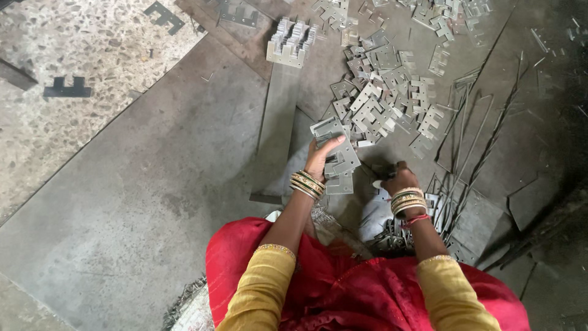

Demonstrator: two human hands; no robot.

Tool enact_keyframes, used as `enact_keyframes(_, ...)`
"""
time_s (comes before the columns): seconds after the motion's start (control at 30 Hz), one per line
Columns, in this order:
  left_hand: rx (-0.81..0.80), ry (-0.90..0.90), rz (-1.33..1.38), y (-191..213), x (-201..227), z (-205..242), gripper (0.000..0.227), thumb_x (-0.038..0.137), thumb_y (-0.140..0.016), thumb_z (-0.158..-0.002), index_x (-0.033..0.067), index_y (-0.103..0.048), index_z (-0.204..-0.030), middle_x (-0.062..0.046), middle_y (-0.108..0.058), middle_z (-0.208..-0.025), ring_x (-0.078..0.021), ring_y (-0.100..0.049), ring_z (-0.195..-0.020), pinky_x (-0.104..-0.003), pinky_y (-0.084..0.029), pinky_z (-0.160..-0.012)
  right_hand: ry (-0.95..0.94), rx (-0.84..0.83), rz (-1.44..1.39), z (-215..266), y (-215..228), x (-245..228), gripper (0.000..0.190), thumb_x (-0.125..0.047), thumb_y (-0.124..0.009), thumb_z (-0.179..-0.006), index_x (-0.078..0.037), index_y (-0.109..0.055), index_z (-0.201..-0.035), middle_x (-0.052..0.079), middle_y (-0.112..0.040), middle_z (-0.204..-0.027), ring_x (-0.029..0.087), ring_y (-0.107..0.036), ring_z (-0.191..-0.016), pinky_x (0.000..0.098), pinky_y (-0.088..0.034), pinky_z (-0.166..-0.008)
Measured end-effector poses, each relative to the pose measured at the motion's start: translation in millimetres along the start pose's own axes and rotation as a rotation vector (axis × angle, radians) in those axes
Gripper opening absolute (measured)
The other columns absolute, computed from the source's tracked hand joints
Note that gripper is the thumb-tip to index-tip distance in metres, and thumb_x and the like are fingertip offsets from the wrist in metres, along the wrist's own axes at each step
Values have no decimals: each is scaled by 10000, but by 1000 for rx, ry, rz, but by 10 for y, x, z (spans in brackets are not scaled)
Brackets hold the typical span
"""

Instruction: The person sits on the floor and repeatedly picks up small metal brackets from a pile, aligns them, and stacks them into neat piles. The person handles the brackets by hand and places the finished stacks on the floor beside the work area.

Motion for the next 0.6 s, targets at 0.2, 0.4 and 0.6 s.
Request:
enact_keyframes(0.2,-39,-7,11,-8,-2,37,388,205,-832,-814,36,-656,-1115,-90,-724,-936,-210,-732,-761,-369,-625,-678,-45,-12,-51,77,-112,76,787,-293,-925,-670,7,-539,-1287,305,-707,-1084,476,-687,-1053,517,-570,-917)
enact_keyframes(0.4,47,-62,-36,41,-65,-29,408,268,-847,-821,62,-679,-1131,-18,-711,-946,-125,-691,-779,-306,-584,-675,9,38,-122,14,-216,94,749,-313,-924,-668,38,-558,-1218,326,-693,-1089,500,-677,-1042,526,-562,-912)
enact_keyframes(0.6,49,-54,-29,100,-118,-61,434,314,-846,-825,60,-683,-1136,-23,-700,-949,-128,-677,-775,-315,-572,-671,-41,38,-191,83,-303,110,765,-324,-954,-634,48,-574,-1182,322,-698,-1023,493,-685,-966,530,-570,-828)
Point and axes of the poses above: each hand's wrist, its own z-axis away from the middle knuckle, its own y-axis out of the back of the hand, x = y × z, the point moved 1 cm from there along -z, towards the middle knuckle
